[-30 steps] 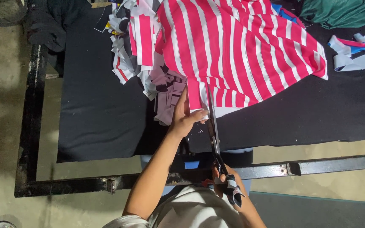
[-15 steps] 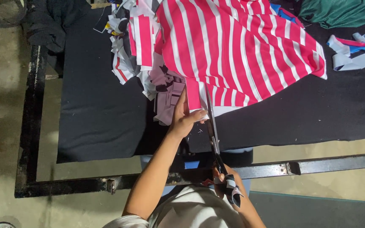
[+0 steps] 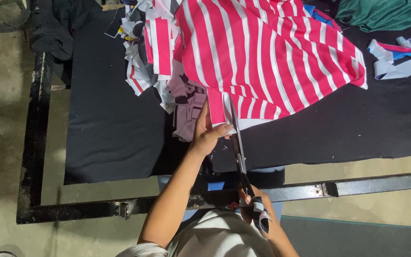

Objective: Cutting through a stack of striped fabric pieces with large scissors and sorting the resulting pieces on a cutting table.

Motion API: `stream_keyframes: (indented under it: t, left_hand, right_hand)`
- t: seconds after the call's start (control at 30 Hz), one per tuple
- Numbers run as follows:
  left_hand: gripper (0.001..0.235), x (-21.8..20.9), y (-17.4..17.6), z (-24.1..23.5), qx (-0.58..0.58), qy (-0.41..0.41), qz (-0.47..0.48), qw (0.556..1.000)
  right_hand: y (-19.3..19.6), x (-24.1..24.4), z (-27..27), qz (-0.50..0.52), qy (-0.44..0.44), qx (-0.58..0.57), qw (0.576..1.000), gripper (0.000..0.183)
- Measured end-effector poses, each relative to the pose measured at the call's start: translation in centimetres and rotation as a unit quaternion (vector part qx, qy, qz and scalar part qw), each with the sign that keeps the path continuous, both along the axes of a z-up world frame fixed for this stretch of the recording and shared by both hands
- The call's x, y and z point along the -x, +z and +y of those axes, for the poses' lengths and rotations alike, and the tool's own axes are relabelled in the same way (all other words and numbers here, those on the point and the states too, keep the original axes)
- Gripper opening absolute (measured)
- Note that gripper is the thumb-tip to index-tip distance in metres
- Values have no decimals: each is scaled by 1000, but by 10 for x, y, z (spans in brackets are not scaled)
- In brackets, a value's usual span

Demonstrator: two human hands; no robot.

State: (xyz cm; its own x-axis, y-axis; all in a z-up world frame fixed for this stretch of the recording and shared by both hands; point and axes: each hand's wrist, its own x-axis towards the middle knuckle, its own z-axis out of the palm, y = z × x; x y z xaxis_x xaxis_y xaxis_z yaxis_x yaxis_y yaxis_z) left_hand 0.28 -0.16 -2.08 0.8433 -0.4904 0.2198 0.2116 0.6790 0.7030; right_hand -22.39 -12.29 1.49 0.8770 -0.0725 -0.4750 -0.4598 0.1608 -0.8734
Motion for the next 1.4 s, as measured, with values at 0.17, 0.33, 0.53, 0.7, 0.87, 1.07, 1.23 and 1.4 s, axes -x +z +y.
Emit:
stream_keyframes:
  t: [0.17, 0.33, 0.53, 0.7, 0.87, 1.07, 1.23, 1.4]
  left_hand:
    - [84, 0, 3, 1, -10, 2, 8, 1000]
    - [88, 0, -1, 0, -13, 4, 31, 999]
    - [88, 1, 4, 1, -21, 9, 28, 999]
    - [88, 2, 7, 1, -14, 1, 31, 999]
    - [97, 3, 19, 1, -3, -10, 23, 1000]
    - [97, -3, 19, 2, 3, 34, 47, 998]
    - [83, -14, -3, -1, -55, 93, 197, 974]
    - [59, -22, -18, -6, -273, 114, 239, 925]
  right_hand:
    - [14, -2, 5, -79, 24, 38, 996, 50]
    - [4, 2, 5, -43, 11, 34, 998, 58]
    - [9, -3, 7, 67, 2, 68, 995, 33]
    - [-65, 5, -4, 31, -22, -109, 993, 50]
    - [-176, 126, -76, 329, -268, 0, 906, 68]
    - [-24, 99, -154, 91, 41, 14, 995, 78]
    - [27, 44, -172, -8, 1, 267, 964, 24]
    - [23, -80, -186, 0, -33, 563, 826, 53]
